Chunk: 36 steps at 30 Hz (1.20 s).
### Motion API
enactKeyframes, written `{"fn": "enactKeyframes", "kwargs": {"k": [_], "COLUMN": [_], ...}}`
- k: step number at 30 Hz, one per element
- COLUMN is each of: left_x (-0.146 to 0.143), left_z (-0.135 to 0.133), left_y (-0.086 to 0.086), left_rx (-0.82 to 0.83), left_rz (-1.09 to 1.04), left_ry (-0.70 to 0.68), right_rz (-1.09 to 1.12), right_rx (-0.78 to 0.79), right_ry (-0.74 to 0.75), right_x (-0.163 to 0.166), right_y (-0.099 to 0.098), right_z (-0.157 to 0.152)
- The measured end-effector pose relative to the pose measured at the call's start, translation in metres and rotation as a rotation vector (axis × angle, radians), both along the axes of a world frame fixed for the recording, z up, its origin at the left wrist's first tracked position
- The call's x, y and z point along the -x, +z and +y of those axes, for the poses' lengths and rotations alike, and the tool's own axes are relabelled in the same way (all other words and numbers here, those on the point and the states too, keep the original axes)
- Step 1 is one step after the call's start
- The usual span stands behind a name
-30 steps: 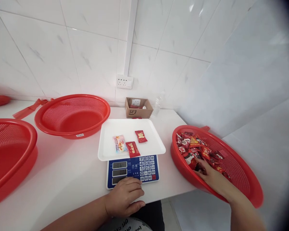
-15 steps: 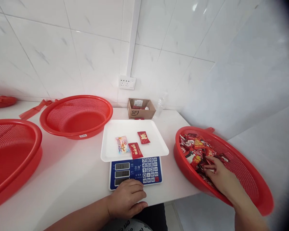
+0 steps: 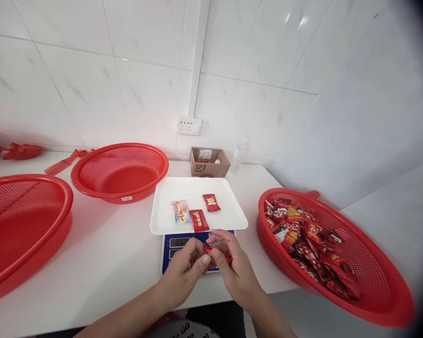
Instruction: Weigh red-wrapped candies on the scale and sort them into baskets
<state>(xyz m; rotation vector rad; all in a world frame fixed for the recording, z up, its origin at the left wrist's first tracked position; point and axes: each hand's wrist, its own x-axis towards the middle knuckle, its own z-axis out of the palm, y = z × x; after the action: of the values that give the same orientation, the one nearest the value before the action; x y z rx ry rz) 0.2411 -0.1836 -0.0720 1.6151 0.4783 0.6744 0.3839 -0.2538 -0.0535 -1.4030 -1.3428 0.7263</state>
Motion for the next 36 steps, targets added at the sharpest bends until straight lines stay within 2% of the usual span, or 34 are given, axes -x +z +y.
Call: {"fn": "enactKeyframes", "kwargs": {"k": [6, 9, 14, 19, 27, 36], "left_x": [0.008, 0.009, 0.009, 0.008, 0.010, 0.005], "left_z": [0.004, 0.004, 0.003, 0.002, 0.004, 0.002], "left_y": [0.007, 0.009, 0.009, 0.013, 0.014, 0.011], "left_rx": [0.241, 0.288, 0.342, 0.392, 0.194, 0.106], "left_rz": [-0.035, -0.064, -0.089, -0.086, 0.130, 0.123], "left_ry": [0.030, 0.045, 0.067, 0.040, -0.043, -0.001], "right_rz": [0.048, -0.063, -0.138, -0.255, -0.278, -0.218], "right_rx": [-0.061, -0.082, -0.021, -0.019, -0.082, -0.087], "right_ry": [0.052, -0.009, -0.078, -0.050, 0.032, 0.031], "right_x": [0.012, 0.012, 0.005, -0.004, -0.001, -0.001], "right_y": [-0.011, -0.011, -0.011, -0.008, -0.009, -0.010], "right_z": [0.004, 0.005, 0.005, 0.002, 0.000, 0.000]}}
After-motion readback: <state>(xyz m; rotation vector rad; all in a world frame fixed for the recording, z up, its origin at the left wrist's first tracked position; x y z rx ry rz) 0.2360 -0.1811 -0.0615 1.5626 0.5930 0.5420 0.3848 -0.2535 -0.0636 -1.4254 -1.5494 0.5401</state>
